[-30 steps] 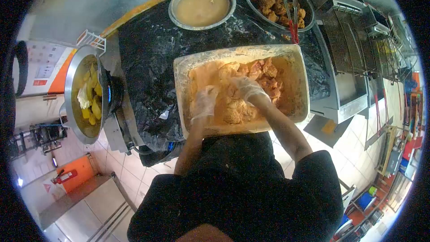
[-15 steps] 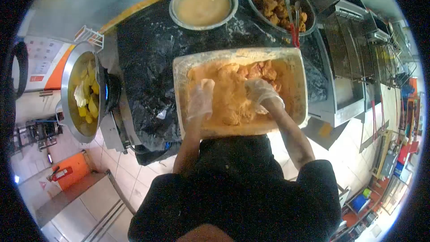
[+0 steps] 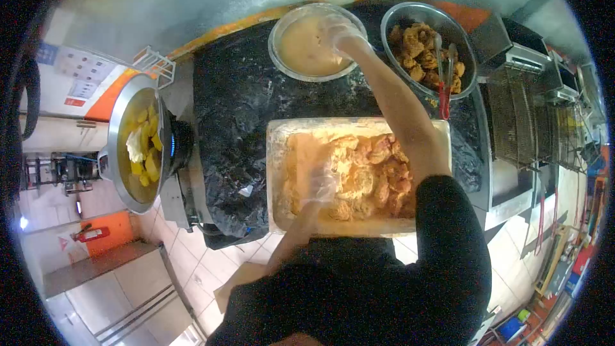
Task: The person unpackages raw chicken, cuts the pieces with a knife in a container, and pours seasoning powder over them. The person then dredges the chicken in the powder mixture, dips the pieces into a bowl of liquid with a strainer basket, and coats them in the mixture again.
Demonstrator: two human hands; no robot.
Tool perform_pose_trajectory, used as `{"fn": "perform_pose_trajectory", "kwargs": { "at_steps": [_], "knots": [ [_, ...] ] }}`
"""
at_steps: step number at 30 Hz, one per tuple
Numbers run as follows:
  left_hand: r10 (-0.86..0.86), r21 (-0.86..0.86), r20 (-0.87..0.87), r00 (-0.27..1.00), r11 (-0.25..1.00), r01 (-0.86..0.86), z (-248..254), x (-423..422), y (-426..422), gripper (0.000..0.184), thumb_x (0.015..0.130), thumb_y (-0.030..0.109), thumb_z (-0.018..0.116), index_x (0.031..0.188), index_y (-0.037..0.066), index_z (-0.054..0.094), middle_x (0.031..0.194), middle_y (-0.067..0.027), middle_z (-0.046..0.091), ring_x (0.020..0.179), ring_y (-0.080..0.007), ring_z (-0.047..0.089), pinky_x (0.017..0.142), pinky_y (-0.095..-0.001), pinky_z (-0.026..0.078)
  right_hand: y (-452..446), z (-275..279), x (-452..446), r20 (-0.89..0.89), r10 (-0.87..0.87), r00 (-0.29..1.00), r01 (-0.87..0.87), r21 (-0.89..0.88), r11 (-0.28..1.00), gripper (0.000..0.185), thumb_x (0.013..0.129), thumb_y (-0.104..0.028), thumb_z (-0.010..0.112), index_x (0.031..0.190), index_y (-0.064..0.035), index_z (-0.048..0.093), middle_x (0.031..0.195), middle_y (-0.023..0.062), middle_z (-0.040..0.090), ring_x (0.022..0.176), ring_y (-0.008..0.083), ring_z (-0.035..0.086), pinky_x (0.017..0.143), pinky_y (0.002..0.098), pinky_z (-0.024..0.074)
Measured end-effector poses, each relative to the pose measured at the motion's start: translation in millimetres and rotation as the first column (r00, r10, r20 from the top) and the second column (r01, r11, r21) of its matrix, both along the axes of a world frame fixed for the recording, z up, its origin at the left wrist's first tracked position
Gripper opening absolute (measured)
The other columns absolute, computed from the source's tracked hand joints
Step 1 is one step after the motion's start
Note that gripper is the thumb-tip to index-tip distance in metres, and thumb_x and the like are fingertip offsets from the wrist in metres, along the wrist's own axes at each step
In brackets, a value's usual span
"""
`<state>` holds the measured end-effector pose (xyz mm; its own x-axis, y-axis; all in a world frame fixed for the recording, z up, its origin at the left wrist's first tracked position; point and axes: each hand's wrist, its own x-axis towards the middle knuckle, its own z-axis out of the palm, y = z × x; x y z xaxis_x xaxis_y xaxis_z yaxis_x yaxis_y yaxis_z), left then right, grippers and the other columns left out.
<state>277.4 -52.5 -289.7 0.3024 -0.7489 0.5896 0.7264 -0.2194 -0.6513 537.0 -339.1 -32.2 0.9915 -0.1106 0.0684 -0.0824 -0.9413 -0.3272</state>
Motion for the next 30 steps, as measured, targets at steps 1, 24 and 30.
{"fn": "perform_pose_trajectory", "kwargs": {
  "at_steps": [1, 24, 30],
  "knots": [
    [-0.002, 0.061, -0.032, 0.999, 0.998, 0.004, 9.1, 1.2, 9.8, 0.024, 0.098, 0.035, 0.056, 0.100, 0.012, 0.065, 0.073, -0.0008, 0.058, 0.056, -0.0130, 0.056, 0.043, -0.0297, 0.049, -4.3, -27.2, 28.8, -0.033, -0.027, 0.999, 0.027, -0.024, 0.999, 0.033, 0.085, -0.027, 0.069, 0.113, -0.0098, 0.068, 0.115, 0.0147, 0.068, 0.109, 0.0329, 0.063, 0.094, 0.0410, 0.0506],
    [-0.998, -0.410, 0.068, -0.003, -0.025, -0.912, 193.0, 17.6, 101.6, 0.035, 0.082, 0.031, 0.075, 0.105, 0.005, 0.068, 0.092, -0.0175, 0.071, 0.085, -0.0326, 0.068, 0.076, -0.0435, 0.052, 158.2, -105.8, -290.1, -0.608, 0.074, 0.790, -0.164, -0.094, 0.982, 0.021, 0.096, -0.006, 0.050, 0.112, 0.0026, 0.059, 0.086, 0.0103, 0.061, 0.069, 0.0185, 0.057, 0.065, 0.0373, 0.0541],
    [-0.998, -0.381, 0.048, 0.047, -0.062, -0.923, 235.3, 13.7, 98.6, 0.038, 0.081, 0.032, 0.076, 0.106, 0.004, 0.069, 0.089, -0.0135, 0.071, 0.077, -0.0291, 0.066, 0.075, -0.0419, 0.054, 218.2, -179.0, -289.2, -0.360, 0.113, 0.926, -0.148, -0.072, 0.986, 0.017, 0.093, -0.016, 0.056, 0.097, -0.0020, 0.065, 0.074, 0.0107, 0.060, 0.070, 0.0219, 0.059, 0.065, 0.0366, 0.0539]
  ]
}}
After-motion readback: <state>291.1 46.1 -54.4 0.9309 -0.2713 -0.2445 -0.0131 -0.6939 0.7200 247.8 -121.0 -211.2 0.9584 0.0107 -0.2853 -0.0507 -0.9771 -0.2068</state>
